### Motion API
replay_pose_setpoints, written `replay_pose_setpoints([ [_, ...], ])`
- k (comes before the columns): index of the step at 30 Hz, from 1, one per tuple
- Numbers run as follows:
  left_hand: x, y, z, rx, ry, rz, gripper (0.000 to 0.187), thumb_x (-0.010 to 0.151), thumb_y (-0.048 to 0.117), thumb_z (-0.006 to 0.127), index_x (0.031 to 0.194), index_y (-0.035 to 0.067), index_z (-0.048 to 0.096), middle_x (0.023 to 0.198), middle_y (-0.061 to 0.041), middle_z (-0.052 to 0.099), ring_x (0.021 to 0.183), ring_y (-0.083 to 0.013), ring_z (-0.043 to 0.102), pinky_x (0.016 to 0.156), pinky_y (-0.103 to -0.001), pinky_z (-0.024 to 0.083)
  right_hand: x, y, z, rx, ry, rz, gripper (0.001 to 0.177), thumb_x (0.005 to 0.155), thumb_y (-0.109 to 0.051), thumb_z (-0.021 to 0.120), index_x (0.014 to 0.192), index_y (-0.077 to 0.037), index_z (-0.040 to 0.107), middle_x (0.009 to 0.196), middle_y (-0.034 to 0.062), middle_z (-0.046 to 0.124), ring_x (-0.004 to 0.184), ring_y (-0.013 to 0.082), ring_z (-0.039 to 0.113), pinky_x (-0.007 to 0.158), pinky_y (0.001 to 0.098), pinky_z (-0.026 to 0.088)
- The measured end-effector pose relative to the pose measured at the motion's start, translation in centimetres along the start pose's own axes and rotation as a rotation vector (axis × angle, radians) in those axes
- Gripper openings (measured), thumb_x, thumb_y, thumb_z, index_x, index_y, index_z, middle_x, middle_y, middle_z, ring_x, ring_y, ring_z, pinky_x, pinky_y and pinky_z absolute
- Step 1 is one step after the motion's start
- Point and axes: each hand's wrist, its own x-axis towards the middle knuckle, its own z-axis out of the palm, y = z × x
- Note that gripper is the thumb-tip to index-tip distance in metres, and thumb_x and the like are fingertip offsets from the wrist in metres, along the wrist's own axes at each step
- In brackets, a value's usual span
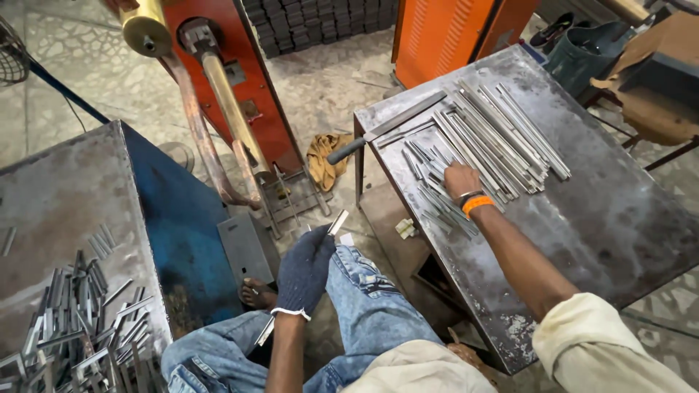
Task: Assembling and spot welding small metal bars into rectangular frames at a manual workstation.
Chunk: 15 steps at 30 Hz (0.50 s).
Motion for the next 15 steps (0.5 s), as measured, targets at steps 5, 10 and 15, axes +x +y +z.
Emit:
replay_pose_setpoints([
  [5,-0.1,1.6,-0.4,-0.012,-0.02,-0.049,0.032,0.094,0.028,0.062,0.118,0.009,0.073,0.102,-0.018,0.074,0.095,-0.0342,0.073,0.082,-0.044,0.055,0.9,0.7,3.6,-0.028,0.023,0.024,0.007,0.078,-0.006,0.069,0.08,-0.002,0.075,0.102,0.0213,0.07,0.094,0.0418,0.071,0.08,0.0529,0.056],
  [10,0.3,1.4,-0.2,-0.044,-0.038,-0.088,0.032,0.094,0.029,0.062,0.118,0.01,0.073,0.099,-0.018,0.075,0.094,-0.0322,0.075,0.083,-0.042,0.055,1.4,0.7,1.5,0.019,-0.005,0.136,0.009,0.078,-0.005,0.069,0.082,-0.002,0.076,0.101,0.0226,0.072,0.093,0.0423,0.072,0.081,0.0508,0.057],
  [15,1.3,1.1,0.5,-0.022,-0.047,-0.049,0.034,0.095,0.031,0.062,0.12,0.009,0.073,0.105,-0.019,0.075,0.1,-0.0337,0.072,0.086,-0.043,0.054,0.5,0.6,-2.5,0.333,0.02,0.439,0.012,0.075,-0.014,0.075,0.081,-0.005,0.08,0.087,0.0252,0.073,0.085,0.0438,0.071,0.081,0.0498,0.056],
])
